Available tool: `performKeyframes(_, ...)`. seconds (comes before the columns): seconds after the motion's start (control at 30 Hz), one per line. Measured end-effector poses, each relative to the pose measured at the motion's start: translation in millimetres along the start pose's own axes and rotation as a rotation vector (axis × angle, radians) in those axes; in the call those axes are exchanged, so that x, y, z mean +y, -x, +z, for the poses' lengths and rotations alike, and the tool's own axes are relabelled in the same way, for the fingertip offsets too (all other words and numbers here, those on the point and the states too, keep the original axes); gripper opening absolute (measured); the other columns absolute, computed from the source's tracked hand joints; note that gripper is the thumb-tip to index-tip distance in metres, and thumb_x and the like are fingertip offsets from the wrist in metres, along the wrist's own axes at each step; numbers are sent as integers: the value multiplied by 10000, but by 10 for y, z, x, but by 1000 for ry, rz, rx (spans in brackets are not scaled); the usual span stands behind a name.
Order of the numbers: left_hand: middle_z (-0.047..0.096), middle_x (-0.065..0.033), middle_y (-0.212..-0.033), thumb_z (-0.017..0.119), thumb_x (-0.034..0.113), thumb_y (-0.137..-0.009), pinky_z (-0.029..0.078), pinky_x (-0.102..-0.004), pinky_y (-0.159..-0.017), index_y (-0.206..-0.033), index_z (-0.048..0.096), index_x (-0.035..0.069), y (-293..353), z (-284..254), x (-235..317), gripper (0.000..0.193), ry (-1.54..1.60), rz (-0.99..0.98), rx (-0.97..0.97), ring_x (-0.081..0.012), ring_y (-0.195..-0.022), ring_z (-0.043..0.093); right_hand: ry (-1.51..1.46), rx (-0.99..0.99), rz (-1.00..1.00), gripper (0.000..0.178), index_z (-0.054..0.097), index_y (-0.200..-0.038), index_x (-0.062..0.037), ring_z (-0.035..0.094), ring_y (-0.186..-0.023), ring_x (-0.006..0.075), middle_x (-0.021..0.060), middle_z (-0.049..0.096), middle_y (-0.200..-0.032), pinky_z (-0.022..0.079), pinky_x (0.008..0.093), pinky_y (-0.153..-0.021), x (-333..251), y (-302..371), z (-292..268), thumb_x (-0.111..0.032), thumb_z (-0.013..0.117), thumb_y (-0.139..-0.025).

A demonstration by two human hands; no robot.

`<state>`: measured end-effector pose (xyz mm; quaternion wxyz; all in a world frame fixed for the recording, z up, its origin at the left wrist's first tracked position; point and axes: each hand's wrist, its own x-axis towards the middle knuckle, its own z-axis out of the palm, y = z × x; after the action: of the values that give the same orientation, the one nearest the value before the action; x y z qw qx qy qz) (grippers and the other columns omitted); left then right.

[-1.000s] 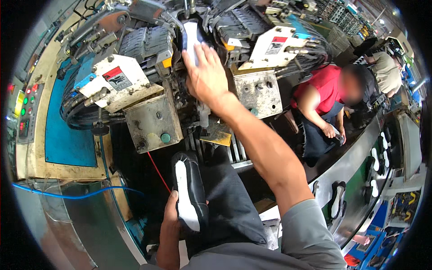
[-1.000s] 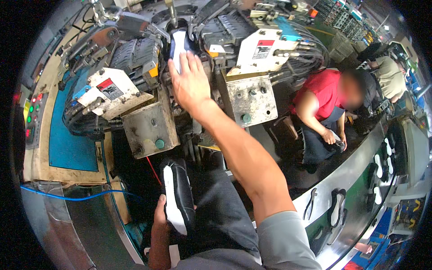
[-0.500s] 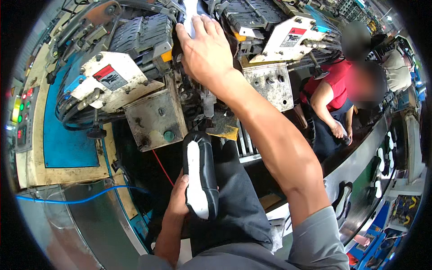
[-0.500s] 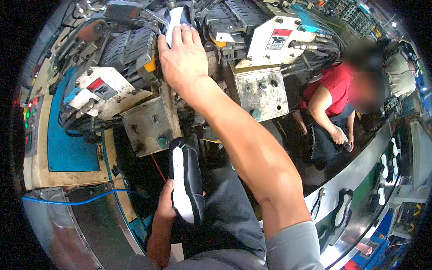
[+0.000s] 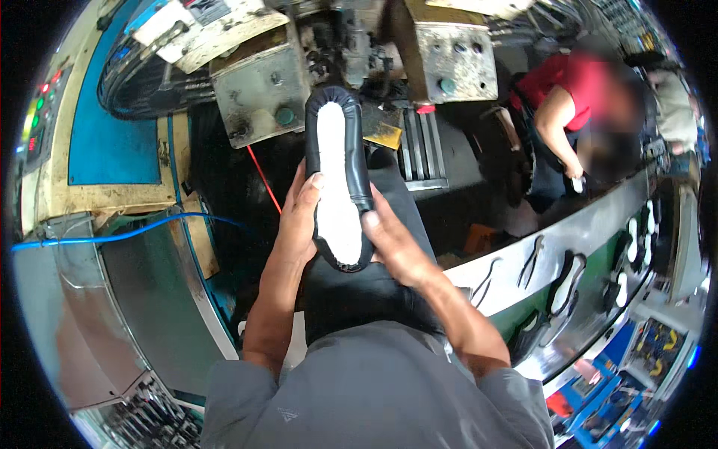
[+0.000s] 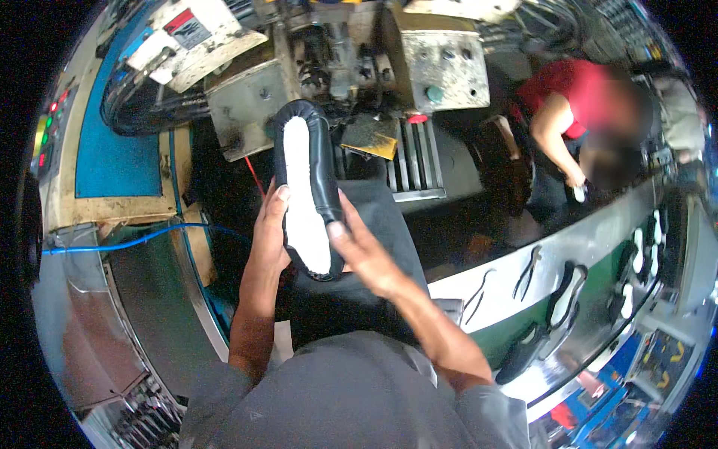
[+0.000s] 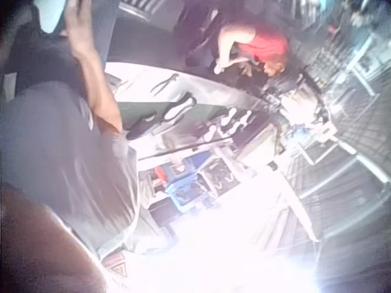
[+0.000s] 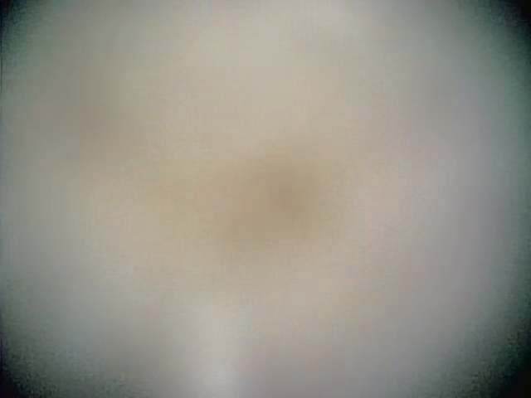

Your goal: Using a lasting machine to shape shoes and placing them on a conveyor belt in a factory setting.

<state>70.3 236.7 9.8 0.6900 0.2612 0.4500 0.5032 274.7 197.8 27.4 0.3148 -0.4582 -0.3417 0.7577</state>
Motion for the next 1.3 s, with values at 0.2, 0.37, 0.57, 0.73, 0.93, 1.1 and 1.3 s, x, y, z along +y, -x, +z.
performKeyframes(0.2,341,-156,-1757,719,350,-1031,315,-449,-1313,-1786,160,78,524,155,-290,978,139,120,-368,-292,-1606,379,16,213,-340,833,220,-1753,-5,432,-1571,321,247,459,-1676,319,399,-1303,445,291,118,-451,587,-1153)
performKeyframes(0.37,442,-199,-1663,746,288,-955,466,-500,-1227,-1775,179,107,817,149,-460,1013,114,132,-246,-343,-1492,527,164,82,184,814,280,-1738,-1,526,-1498,335,269,537,-1600,390,418,-1264,26,674,-50,-441,613,-1139)
performKeyframes(0.57,485,-255,-1588,777,320,-928,633,-700,-975,-1768,166,199,1143,232,-595,1046,364,-27,-514,-502,-1254,683,-96,64,-366,926,213,-1771,-57,435,-1545,301,231,450,-1683,350,404,-1279,-49,289,-108,-501,670,-1100)
performKeyframes(0.73,407,-214,-1692,811,379,-982,464,-559,-1235,-1776,171,140,1294,86,-722,1047,273,-40,-323,-394,-1519,506,212,175,-437,939,201,-1762,-15,427,-1573,340,280,432,-1696,336,412,-1293,54,266,85,-430,704,-1086)
performKeyframes(0.93,270,-166,-1784,823,319,-967,280,-463,-1323,-1788,117,81,1442,77,-598,1109,148,112,-307,-317,-1637,316,-17,29,-389,970,169,-1764,-5,417,-1570,317,248,423,-1701,338,412,-1291,208,327,101,-361,746,-1071)
performKeyframes(1.1,281,-153,-1784,779,201,-970,279,-443,-1322,-1793,106,82,1612,-57,-588,1069,192,150,-295,-298,-1632,327,126,-32,-380,1032,112,-1766,6,328,-1622,323,259,321,-1756,294,405,-1315,313,286,251,-316,782,-1049)
performKeyframes(1.3,346,-139,-1751,737,93,-967,340,-411,-1288,-1783,182,69,1810,-492,-583,987,-154,223,115,-236,-1561,415,187,-180,-179,821,317,-1745,-67,504,-1534,334,232,407,-1725,415,451,-1258,397,123,276,-268,751,-1079)
